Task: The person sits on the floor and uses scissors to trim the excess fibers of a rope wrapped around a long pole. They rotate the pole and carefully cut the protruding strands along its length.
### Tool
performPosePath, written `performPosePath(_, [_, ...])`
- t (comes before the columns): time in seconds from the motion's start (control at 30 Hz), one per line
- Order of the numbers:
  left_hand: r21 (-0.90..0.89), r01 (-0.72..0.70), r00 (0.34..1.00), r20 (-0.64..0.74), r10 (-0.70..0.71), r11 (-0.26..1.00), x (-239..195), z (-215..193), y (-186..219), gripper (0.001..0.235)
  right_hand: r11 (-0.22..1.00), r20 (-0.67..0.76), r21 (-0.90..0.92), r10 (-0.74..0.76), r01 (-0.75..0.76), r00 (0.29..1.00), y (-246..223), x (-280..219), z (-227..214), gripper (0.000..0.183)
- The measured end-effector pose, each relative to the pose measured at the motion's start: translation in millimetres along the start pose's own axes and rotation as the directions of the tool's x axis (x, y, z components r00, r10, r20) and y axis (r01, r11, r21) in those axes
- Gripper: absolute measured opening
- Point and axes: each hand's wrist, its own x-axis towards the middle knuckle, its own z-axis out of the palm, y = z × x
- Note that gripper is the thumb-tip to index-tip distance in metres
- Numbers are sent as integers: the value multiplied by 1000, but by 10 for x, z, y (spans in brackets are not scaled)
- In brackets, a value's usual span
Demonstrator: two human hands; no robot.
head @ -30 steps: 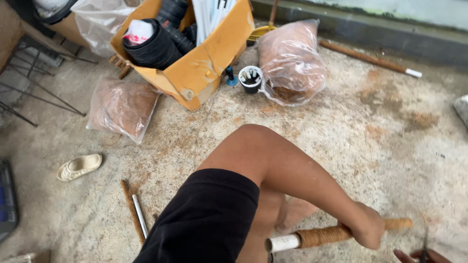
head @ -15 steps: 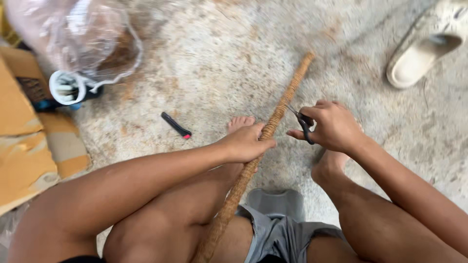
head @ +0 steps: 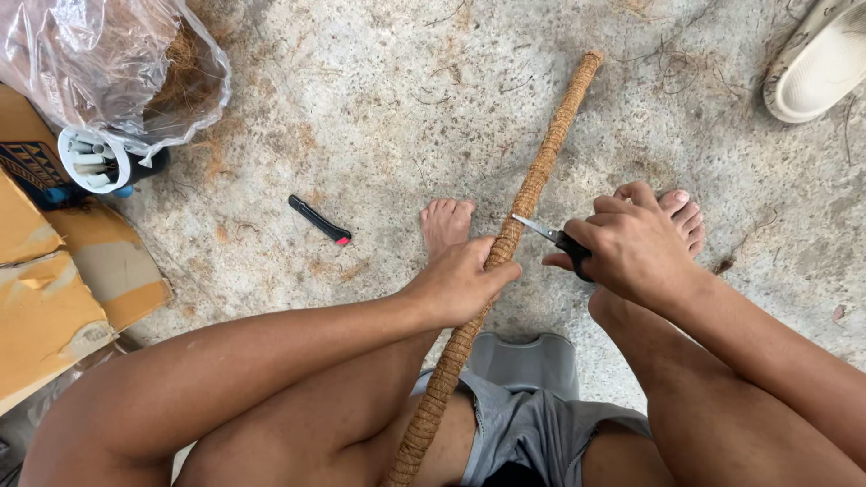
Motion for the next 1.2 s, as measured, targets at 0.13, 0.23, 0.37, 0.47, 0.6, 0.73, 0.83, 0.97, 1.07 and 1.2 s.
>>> performPosePath(0.13, [469, -337, 774, -355, 524, 816, 118, 104, -127, 40, 997, -18, 46, 69, -69, 997, 46, -19, -88, 54])
performPosePath(0.23, [404, -222, 899, -268, 347, 887, 184, 184, -181, 42, 992, 109, 23, 118, -121, 987, 55, -21, -180, 61])
performPosePath(0.37, [177, -159, 976, -120, 182, 971, 192, 207, -129, 48, 999, 44, -36, 37, -36, 998, 25, 20, -129, 61])
performPosePath(0.47, [498, -194, 904, -243, 350, 845, 118, 182, -40, 46, 997, 99, -78, 29, -21, 995, 49, 27, -22, 58])
performPosePath(0.6, [498, -128, 923, -256, 287, 858, -5, 45, 198, 50, 999, 40, -28, 42, -40, 998, 111, -14, -76, 57])
performPosePath(0.73, [393, -124, 918, -302, 255, 911, -220, -137, 607, 51, 992, -98, -7, 126, -127, 987, 161, -61, -497, 58])
performPosePath(0.83, [327, -168, 921, -283, 267, 930, -473, -295, 927, 48, 978, -283, -99, 151, -186, 947, 193, -219, -945, 62])
performPosePath(0.97, [303, -369, 804, -371, 465, 879, -893, -365, 1280, 44, 861, -410, -422, 98, -284, 907, 154, -446, -1546, 65])
performPosePath(1.07, [37, -705, 631, -423, 650, 709, -1255, -286, 1436, 36, 824, -485, -489, 15, -285, 874, -51, -552, -1947, 66])
performPosePath(1.2, [-29, -632, 682, -497, 537, 775, -1666, -54, 1503, 32, 764, -607, -597, -229, -246, 761, -386, -595, -2258, 64])
